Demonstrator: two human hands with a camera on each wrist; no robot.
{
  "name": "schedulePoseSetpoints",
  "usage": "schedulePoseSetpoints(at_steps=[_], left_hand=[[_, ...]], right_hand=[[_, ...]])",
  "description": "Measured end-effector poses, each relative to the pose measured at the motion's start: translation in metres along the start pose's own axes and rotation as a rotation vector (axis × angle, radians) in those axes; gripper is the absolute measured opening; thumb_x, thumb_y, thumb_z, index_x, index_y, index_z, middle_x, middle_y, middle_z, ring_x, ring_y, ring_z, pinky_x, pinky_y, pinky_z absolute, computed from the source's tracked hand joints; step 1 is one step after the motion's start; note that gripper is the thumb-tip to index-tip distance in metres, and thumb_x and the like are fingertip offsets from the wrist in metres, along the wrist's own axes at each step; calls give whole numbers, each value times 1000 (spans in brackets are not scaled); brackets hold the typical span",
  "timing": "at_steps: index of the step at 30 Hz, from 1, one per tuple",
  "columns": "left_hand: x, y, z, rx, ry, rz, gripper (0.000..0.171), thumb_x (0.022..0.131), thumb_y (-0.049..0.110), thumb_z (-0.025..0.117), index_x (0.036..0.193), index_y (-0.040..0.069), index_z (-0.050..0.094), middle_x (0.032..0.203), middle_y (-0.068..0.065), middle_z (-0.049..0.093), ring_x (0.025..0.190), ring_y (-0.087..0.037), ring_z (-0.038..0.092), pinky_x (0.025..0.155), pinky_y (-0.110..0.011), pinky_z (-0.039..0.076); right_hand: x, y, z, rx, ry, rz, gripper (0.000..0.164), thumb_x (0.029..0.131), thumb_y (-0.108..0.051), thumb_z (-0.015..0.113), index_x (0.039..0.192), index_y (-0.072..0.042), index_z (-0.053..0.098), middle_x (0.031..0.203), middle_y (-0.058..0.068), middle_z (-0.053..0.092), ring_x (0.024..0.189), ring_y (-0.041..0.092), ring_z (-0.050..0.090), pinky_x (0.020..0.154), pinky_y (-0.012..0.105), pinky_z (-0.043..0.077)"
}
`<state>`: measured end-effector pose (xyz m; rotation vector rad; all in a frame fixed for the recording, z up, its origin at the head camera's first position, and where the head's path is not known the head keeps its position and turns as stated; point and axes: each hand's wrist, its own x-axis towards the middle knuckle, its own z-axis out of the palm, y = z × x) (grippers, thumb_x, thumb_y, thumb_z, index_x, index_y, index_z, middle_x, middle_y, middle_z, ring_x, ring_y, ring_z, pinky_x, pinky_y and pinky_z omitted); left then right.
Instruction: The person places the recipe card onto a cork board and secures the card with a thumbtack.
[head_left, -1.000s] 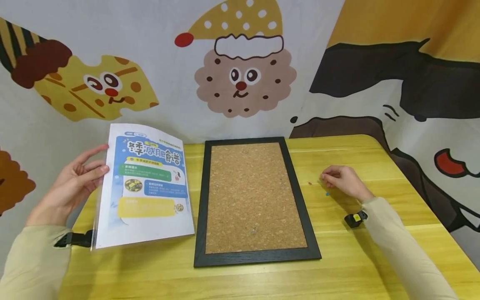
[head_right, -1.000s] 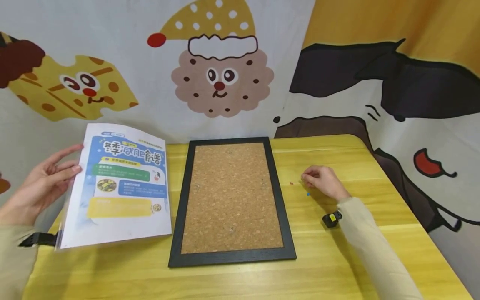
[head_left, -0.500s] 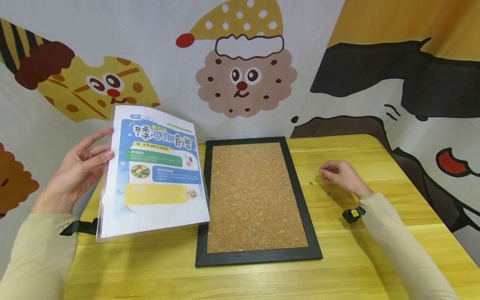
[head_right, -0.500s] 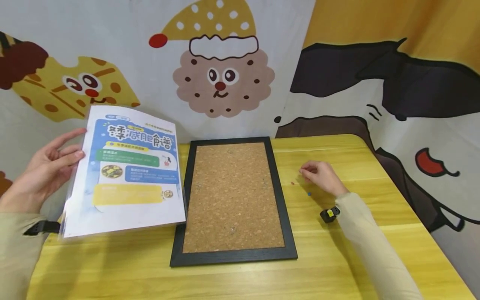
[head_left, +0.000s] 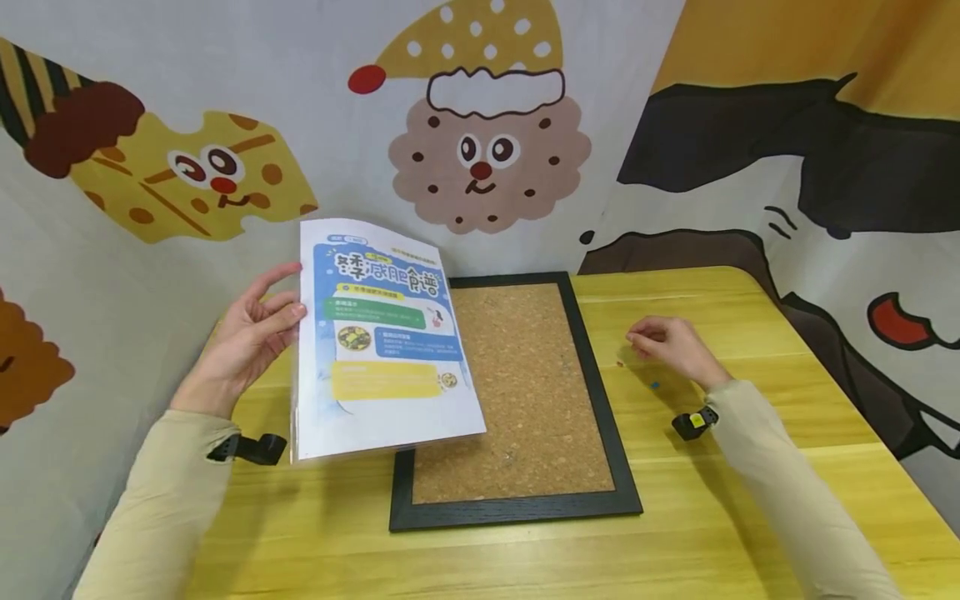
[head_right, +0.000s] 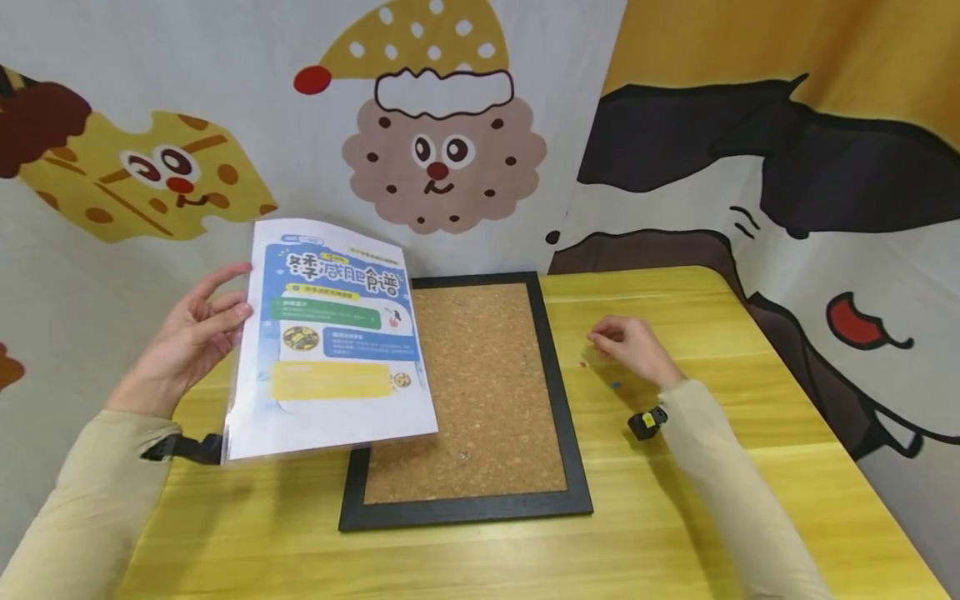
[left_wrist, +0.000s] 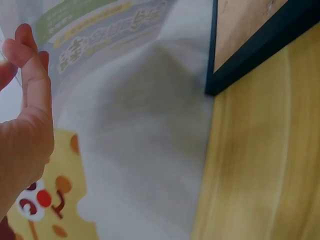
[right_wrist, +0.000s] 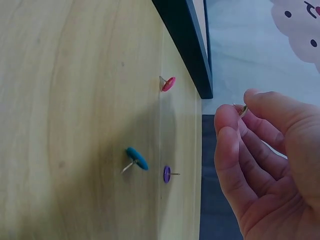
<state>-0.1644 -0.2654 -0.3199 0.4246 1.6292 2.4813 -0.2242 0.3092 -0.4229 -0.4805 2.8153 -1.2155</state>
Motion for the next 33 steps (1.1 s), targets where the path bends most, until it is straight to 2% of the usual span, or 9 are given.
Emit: schedulePoseSetpoints(at_steps=[4,8,13,21,23,29,30,33], left_hand=[[9,-19,9,-43,-20,-4,57,95,-13,47,146,6,28,112,-12,67,91,-22,68,71,-27,55],[15,-37,18,-49,-20,-17,58,96,-12,47,146,5,26,111,-11,66,90,-21,68,69,-25,54],[23,-59,31,-38,0,-69,58,96,-11,48,146,8,27,111,-9,65,88,-20,68,70,-26,54],[36,-92,51,-48,6,-154,57,96,-12,46,145,10,28,111,-6,63,84,-18,67,70,-26,54],[38,-101,54,-34,11,-171,57,96,-12,46,146,9,28,110,-6,62,83,-17,66,69,-25,53],[44,-126,57,67,18,-246,60,96,-7,51,148,9,26,112,-7,58,82,-16,65,70,-25,53],[45,-130,57,89,13,-259,60,96,-6,52,148,9,25,113,-8,57,82,-16,64,70,-25,53],[47,-138,55,155,2,-290,61,96,-3,53,149,9,24,116,-10,55,81,-15,63,69,-25,53]], right_hand=[[3,-1,1,-18,1,10,28,98,-20,59,106,5,67,89,16,69,76,30,65,63,29,52],[5,-3,3,-15,-8,12,30,99,-22,58,108,5,67,88,15,69,77,30,65,63,30,51],[8,-7,5,0,-20,18,30,99,-22,58,108,5,67,89,15,69,77,31,65,62,30,52],[18,-16,7,-16,10,20,31,99,-25,57,109,3,67,94,19,69,77,33,63,50,33,49],[22,-18,8,-17,26,4,30,99,-24,58,110,2,66,95,20,69,80,33,64,48,34,49],[32,-29,10,-28,68,-53,27,97,-18,61,108,5,68,92,20,70,81,32,67,62,25,51],[33,-30,11,-30,72,-57,26,97,-17,61,107,6,68,91,20,70,80,32,67,65,24,50],[39,-34,15,-31,78,-42,24,96,-16,62,105,6,68,90,20,70,78,32,67,64,25,51]])
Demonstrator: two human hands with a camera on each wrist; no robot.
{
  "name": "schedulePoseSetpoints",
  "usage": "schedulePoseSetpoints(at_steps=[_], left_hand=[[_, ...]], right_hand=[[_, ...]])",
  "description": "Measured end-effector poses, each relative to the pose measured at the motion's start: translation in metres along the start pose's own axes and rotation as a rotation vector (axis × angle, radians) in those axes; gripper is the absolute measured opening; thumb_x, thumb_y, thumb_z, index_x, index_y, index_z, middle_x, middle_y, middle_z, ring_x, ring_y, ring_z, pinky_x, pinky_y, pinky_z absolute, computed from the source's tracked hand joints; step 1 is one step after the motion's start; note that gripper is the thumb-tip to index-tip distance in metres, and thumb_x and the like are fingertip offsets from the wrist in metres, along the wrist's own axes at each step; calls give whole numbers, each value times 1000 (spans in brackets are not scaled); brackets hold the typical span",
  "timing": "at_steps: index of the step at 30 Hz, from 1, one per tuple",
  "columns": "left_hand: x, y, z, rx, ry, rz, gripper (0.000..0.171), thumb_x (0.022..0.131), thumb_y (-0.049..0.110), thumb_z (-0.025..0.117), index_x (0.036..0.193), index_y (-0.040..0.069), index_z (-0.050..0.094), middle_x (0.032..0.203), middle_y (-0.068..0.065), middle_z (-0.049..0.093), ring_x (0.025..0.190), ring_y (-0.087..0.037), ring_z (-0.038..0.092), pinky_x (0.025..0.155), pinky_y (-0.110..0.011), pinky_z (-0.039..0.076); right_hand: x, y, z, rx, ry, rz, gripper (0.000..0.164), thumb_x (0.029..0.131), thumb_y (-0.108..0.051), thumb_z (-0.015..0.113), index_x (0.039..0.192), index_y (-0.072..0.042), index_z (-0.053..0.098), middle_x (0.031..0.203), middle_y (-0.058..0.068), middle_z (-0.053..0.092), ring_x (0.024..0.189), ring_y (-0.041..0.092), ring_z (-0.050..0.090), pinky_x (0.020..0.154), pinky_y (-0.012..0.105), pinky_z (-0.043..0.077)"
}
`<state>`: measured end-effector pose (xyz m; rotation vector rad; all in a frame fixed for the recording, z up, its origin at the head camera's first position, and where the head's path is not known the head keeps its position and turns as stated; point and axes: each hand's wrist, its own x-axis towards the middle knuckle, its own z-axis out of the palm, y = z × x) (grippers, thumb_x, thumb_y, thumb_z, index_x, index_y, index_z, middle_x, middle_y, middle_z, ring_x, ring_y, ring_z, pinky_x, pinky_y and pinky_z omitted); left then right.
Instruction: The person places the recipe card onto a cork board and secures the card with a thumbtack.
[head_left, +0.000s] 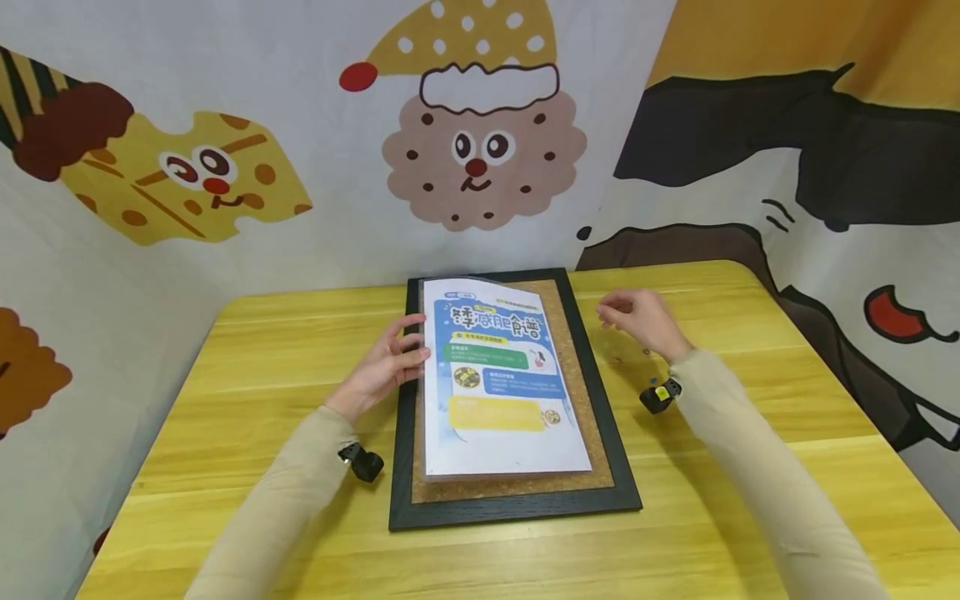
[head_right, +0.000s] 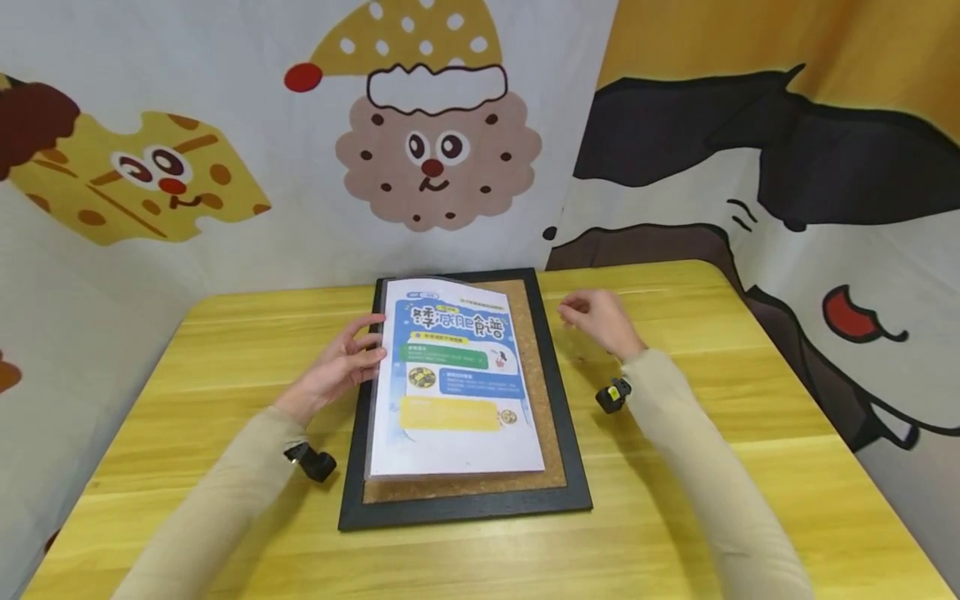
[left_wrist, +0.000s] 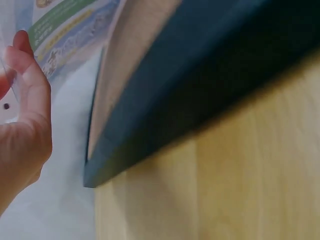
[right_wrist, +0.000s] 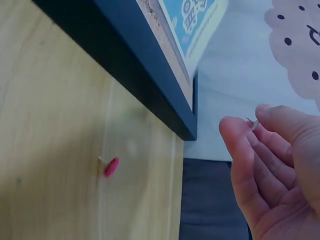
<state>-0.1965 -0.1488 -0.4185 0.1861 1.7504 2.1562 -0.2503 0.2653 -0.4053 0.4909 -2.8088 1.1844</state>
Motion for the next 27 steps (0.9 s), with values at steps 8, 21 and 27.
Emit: schedulePoseSetpoints(at_steps=[8,21,27], left_hand=[[5,-7,3,319,-3,-16,61,95,-4,55,147,4,25,117,-24,53,81,-20,62,69,-30,54],[10,-11,8,672,105,-31,65,93,-1,61,149,3,28,96,-17,57,66,-21,61,63,-33,54],[14,-12,10,716,130,-33,66,92,-2,61,149,1,28,96,-17,59,66,-20,63,62,-31,55]], right_hand=[[15,-6,17,36,-4,90,25,95,-18,65,105,4,68,92,15,69,79,30,67,68,33,53],[36,-7,42,155,-28,119,18,93,-6,64,104,9,65,97,22,68,82,30,67,71,35,56],[40,-6,49,147,-43,124,16,94,-7,64,100,8,66,91,19,68,76,27,66,66,31,56]])
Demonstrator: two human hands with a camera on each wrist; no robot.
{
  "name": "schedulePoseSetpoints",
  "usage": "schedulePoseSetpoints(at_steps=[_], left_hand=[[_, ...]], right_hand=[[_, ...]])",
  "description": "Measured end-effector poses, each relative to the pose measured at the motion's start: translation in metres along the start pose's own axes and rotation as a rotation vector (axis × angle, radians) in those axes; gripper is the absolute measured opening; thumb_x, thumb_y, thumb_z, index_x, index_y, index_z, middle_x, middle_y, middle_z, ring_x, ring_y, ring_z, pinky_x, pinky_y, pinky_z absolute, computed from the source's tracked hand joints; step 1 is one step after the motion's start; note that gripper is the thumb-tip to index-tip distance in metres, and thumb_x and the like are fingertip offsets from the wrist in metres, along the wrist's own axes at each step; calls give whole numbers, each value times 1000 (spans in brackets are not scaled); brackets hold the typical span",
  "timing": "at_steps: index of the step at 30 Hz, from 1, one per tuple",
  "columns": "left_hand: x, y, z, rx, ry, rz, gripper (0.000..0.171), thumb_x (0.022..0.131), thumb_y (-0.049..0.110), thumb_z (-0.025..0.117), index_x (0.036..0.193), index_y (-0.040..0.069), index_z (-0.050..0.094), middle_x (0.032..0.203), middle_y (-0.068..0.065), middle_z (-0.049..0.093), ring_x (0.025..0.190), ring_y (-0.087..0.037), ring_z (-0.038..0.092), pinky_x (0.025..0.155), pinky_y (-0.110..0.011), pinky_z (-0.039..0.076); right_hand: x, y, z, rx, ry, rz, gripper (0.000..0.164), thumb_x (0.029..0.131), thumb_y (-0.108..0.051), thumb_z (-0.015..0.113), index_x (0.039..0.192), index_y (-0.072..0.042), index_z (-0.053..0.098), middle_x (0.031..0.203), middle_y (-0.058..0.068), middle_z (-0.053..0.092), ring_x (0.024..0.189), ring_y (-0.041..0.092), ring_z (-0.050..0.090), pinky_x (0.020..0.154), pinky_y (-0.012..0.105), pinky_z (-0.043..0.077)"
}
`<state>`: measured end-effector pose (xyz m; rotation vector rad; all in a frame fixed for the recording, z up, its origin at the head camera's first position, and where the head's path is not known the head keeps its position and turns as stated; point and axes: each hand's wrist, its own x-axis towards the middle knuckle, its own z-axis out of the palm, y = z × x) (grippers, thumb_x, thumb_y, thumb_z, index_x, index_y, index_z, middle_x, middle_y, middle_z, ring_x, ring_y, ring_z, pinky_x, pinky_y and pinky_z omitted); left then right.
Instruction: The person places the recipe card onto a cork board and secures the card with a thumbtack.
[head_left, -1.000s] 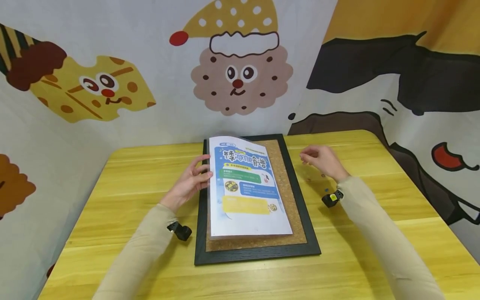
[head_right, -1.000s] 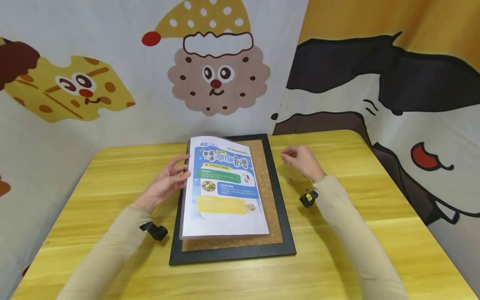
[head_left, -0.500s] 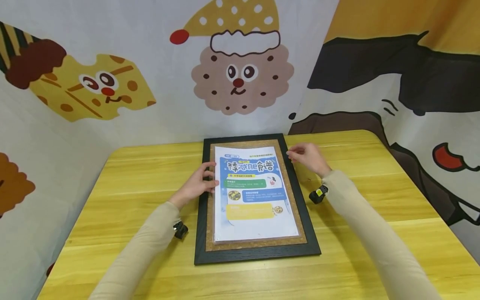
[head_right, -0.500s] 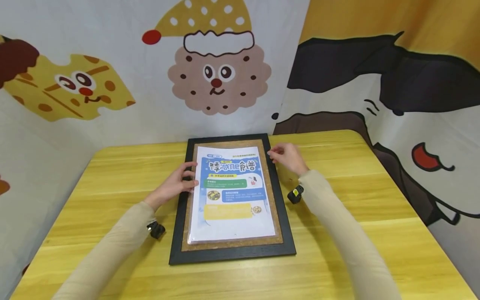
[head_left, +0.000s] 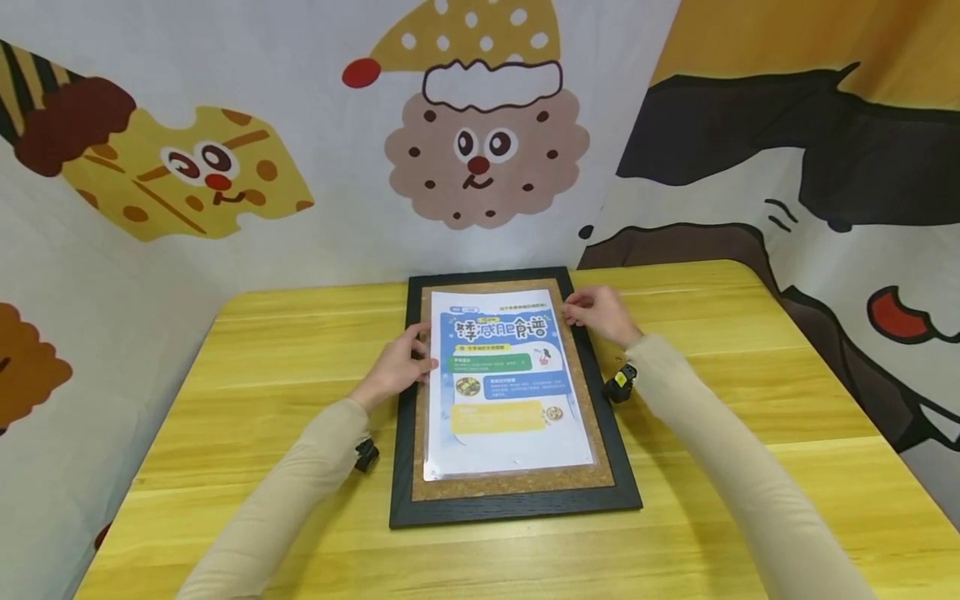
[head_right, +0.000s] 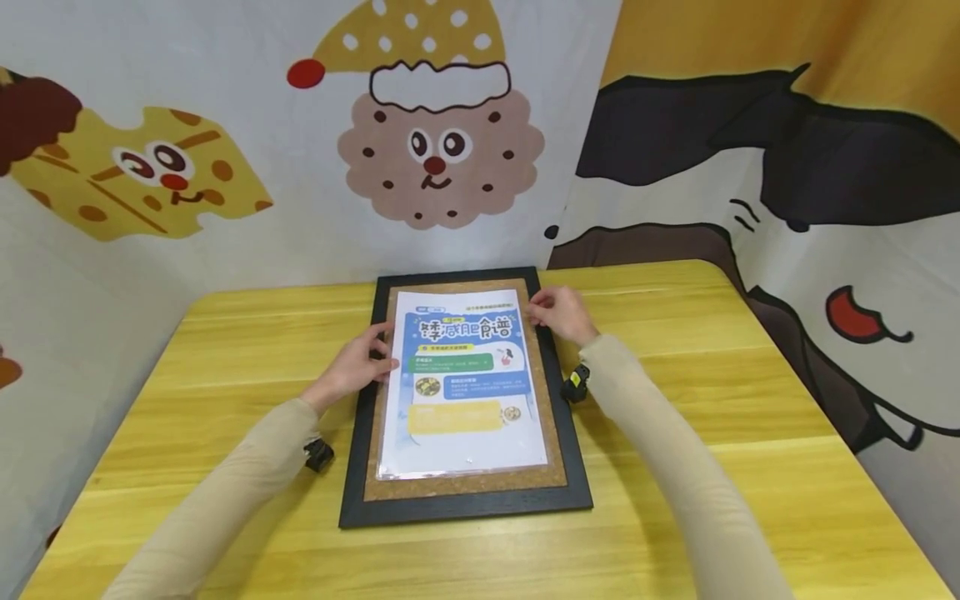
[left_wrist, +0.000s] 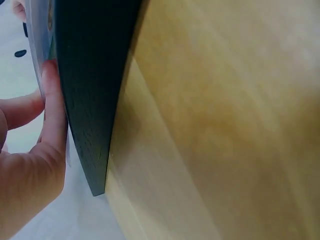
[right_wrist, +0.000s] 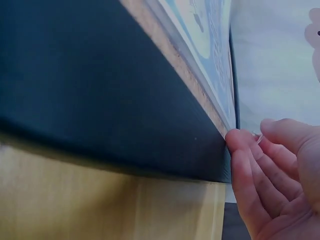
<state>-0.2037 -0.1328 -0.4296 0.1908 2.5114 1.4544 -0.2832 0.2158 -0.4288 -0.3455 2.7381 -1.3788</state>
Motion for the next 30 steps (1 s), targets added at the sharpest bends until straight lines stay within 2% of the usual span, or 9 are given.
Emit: schedulePoseSetpoints(at_steps=[4,9,13,16,19,23,25,30], left_hand=[[2,1,-1,61,-1,12,65,92,-2,62,148,-3,29,95,-16,59,64,-19,63,61,-31,55],[2,8,-7,217,-47,56,62,92,3,64,145,-6,33,90,-14,63,64,-18,62,58,-29,51],[1,12,-14,362,-52,93,56,94,12,64,142,-6,39,97,-16,66,71,-19,61,60,-29,48],[1,13,-18,412,-24,116,51,95,15,62,139,-5,45,109,-20,64,84,-25,62,68,-34,51],[0,11,-20,439,-7,144,48,95,16,63,136,-5,49,124,-26,56,106,-36,57,85,-45,50],[1,5,-20,485,-9,181,52,92,19,67,135,-4,51,142,-32,37,129,-46,38,101,-57,35],[3,0,-20,496,-26,176,57,91,22,68,139,-3,48,147,-34,26,134,-49,28,103,-61,30],[6,-12,-22,477,-98,102,75,89,32,69,149,3,33,153,-34,3,137,-55,10,103,-68,23]], right_hand=[[5,-1,4,-60,17,-27,15,94,-9,64,97,5,66,88,17,67,70,25,63,61,30,53],[11,-1,7,-124,39,-50,16,94,-11,64,99,4,65,89,16,66,72,24,60,59,29,48],[15,-2,8,-126,33,-35,19,94,-9,63,106,5,64,95,18,65,80,27,61,66,32,50],[18,-4,9,-135,28,-18,21,95,-9,62,110,5,64,101,19,64,87,29,59,73,37,50],[20,-6,10,-135,17,8,23,96,-10,60,114,5,64,106,19,64,92,30,58,79,41,50],[23,-6,11,-127,15,20,28,95,-10,61,119,4,62,110,20,63,96,31,58,81,42,51],[26,-6,12,-120,21,14,29,95,-9,62,121,4,61,110,21,63,97,31,59,81,43,51],[31,-4,15,-111,38,8,26,94,-8,62,117,3,61,110,20,63,100,31,60,82,43,51]])
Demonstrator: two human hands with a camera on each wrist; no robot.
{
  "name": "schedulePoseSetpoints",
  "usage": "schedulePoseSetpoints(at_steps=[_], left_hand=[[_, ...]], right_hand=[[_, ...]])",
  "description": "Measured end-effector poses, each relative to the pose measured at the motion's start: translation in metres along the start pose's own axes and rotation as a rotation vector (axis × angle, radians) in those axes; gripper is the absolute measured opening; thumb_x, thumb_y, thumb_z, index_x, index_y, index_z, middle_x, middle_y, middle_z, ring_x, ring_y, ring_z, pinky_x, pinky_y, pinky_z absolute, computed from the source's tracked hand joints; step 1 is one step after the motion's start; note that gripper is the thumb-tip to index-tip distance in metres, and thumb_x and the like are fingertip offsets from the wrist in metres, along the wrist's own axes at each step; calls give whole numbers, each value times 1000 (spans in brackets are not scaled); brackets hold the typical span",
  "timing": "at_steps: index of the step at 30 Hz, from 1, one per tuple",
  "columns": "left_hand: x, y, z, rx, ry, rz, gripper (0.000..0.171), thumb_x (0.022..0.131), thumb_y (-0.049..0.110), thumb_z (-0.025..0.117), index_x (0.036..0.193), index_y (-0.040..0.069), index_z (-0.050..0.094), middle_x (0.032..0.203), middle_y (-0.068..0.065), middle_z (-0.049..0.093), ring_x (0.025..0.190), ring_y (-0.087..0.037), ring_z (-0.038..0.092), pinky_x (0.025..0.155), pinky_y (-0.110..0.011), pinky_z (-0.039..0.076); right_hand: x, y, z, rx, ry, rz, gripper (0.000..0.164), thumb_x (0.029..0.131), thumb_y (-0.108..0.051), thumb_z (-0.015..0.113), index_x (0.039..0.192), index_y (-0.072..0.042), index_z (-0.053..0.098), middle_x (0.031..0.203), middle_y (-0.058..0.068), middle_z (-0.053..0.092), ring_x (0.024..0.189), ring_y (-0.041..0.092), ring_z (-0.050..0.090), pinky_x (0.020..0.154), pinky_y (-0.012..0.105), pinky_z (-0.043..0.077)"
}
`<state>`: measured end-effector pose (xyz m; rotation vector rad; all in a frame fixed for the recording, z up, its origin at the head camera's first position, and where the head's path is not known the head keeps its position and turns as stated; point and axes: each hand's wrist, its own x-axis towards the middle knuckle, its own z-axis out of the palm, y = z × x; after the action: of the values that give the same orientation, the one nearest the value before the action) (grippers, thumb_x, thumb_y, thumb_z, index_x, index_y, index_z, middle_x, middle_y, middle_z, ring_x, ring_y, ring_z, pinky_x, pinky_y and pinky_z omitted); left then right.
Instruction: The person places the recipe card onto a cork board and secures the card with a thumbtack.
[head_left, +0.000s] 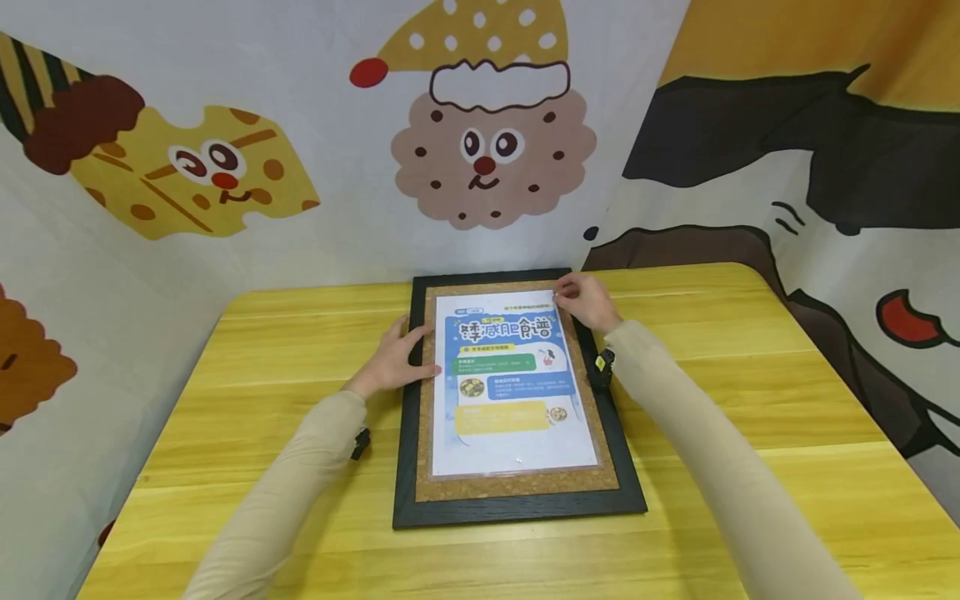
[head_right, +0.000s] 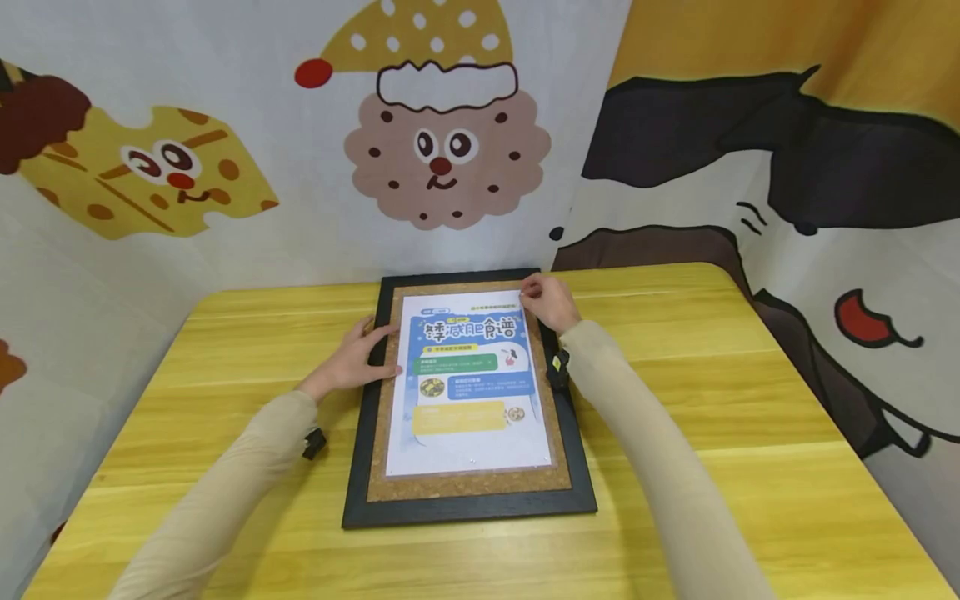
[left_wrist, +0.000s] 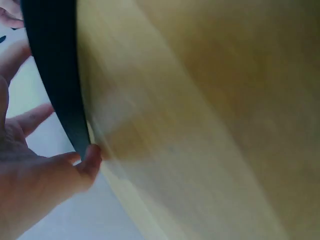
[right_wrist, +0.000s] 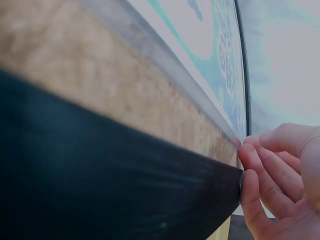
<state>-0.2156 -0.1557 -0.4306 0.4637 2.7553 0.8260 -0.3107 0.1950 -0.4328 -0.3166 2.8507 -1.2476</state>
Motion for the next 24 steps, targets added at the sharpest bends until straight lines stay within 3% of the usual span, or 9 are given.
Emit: schedulePoseSetpoints(at_steps=[11,24], left_hand=[[-2,-3,0,11,-85,-10,80,92,37,64,153,6,24,150,-39,8,137,-55,12,105,-67,20],[-4,1,-1,35,-101,-41,81,92,40,64,155,9,22,153,-36,6,139,-52,12,106,-64,21]], right_hand=[[15,2,3,-5,4,9,18,95,-5,62,111,2,66,110,17,64,101,30,59,87,43,49],[25,-2,7,-72,-18,38,18,94,-2,62,110,1,67,111,18,64,98,31,56,87,44,49]])
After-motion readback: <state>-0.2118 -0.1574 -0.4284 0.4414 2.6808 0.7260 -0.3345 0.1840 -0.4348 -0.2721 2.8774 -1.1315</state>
